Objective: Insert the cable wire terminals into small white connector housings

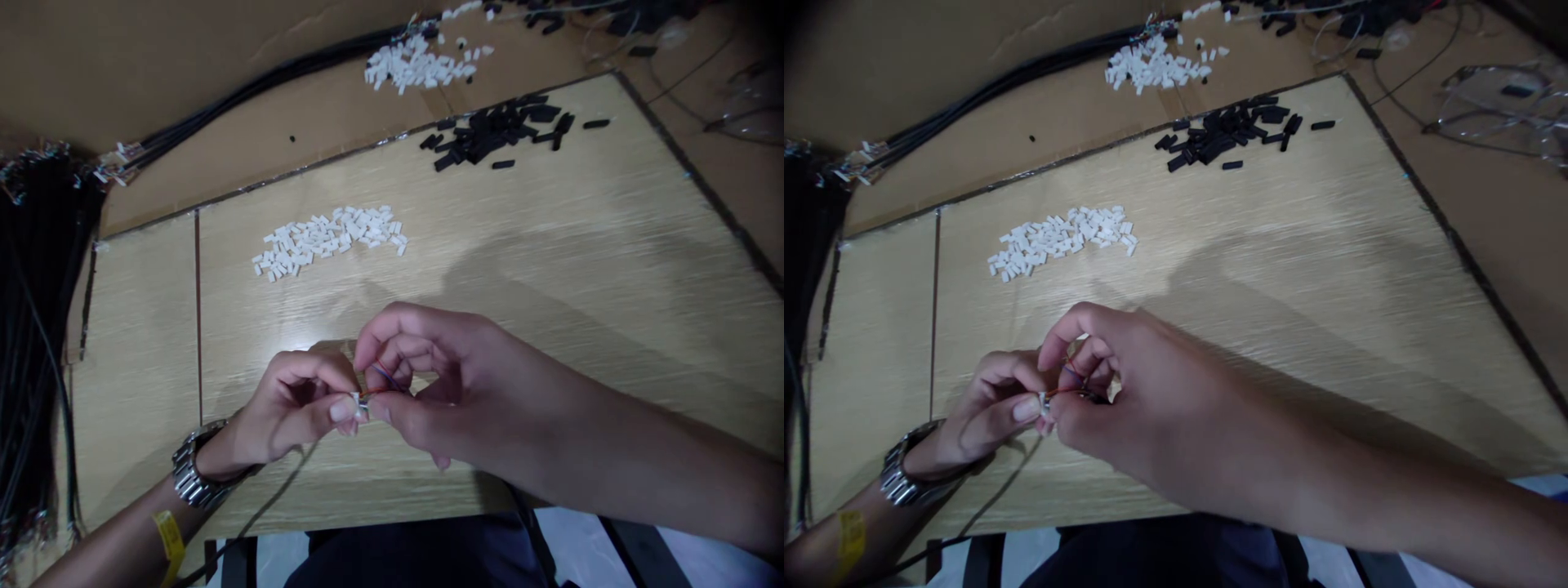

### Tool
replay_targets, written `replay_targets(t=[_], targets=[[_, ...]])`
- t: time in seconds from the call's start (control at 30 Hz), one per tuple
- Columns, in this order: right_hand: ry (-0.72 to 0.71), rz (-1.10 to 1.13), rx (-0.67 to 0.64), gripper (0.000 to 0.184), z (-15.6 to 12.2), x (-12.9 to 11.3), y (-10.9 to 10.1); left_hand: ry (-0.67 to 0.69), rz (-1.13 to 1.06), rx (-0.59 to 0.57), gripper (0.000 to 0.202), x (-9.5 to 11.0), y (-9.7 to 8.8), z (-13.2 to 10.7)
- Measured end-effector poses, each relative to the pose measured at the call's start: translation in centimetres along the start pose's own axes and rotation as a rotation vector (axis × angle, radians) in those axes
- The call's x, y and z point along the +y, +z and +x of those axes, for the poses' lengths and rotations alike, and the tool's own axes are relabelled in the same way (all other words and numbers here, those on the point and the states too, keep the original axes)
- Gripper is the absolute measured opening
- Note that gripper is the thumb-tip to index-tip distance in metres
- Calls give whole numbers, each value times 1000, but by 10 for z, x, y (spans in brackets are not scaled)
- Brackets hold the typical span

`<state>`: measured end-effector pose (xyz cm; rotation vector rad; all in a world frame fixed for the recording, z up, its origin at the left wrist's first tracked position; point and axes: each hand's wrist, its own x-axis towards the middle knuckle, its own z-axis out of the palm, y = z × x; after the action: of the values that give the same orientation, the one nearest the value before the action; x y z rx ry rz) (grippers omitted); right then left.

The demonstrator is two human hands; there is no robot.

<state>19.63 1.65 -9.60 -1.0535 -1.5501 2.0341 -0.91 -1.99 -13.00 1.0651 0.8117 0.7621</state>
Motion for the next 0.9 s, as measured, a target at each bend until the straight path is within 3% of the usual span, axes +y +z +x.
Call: replay_targets(t=[0.33,0.5,0.9], targets=[[165,185,95,21,-3,-4,7,73,155,28,17,0,0,1],[135,216,187,21,-7,5,14,96,254,57,19,1,2,0],[231,172,203,25,-12,4,13,435,547,94,5,-6,5,2]])
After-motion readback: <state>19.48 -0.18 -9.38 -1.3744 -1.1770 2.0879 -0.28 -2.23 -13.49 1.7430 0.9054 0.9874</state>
